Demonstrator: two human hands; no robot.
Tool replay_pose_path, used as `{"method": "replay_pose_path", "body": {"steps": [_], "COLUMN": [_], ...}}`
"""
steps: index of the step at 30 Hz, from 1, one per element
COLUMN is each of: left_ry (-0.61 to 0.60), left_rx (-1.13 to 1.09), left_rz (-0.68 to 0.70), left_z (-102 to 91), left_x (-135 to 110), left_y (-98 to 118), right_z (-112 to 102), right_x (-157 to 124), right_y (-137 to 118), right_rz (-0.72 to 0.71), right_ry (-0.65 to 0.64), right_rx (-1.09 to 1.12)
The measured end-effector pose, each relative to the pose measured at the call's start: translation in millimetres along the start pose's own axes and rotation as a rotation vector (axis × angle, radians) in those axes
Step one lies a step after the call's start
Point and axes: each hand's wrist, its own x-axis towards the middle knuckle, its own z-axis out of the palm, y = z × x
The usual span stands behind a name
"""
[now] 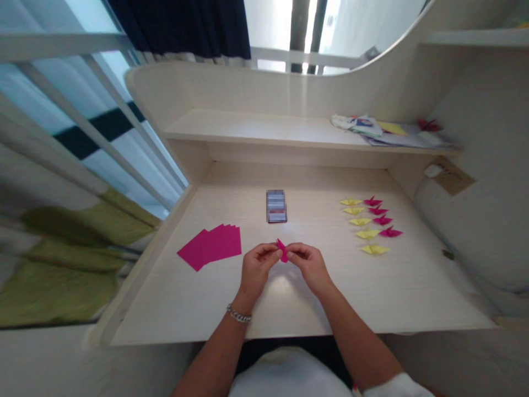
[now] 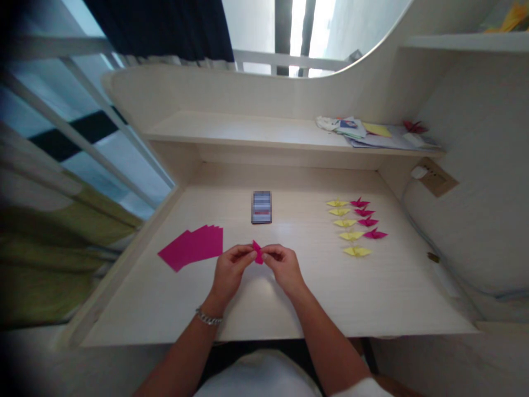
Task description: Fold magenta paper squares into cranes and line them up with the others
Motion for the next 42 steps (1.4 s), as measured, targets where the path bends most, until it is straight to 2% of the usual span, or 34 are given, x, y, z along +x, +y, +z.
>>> {"method": "replay_pose_path", "body": {"steps": [4,11,18,24,31,38,42], "left_ry": [0.005,-0.085,-0.063,-0.102,0.006,-0.070,-0.061], "left_rx": [-0.004,-0.002,0.132,0.183,0.176,0.150,0.152], "left_rz": [0.007,0.010,0.090,0.114,0.151,0.134,0.133], "left_z": [2.3,2.7,0.5,2.2,4.7,3.9,4.8], "left_x": [-1.5,-5.6,-3.4,-6.5,-6.8,-5.6,-6.6], "left_y": [0.3,4.6,2.0,-1.4,-3.5,-8.8,-7.9], "right_z": [1.3,5.5,5.7,8.4,8.9,8.9,9.4], "right_x": [1.0,0.9,0.9,4.7,4.3,4.4,4.6], "right_y": [2.6,2.9,8.4,13.4,18.5,12.2,9.7], "right_rz": [-0.027,-0.061,-0.024,-0.017,-0.035,-0.049,-0.042], "right_ry": [0.027,0.056,0.029,0.060,0.064,0.100,0.089], "right_rx": [-0.012,-0.001,0.006,-0.059,-0.094,-0.071,-0.083]}}
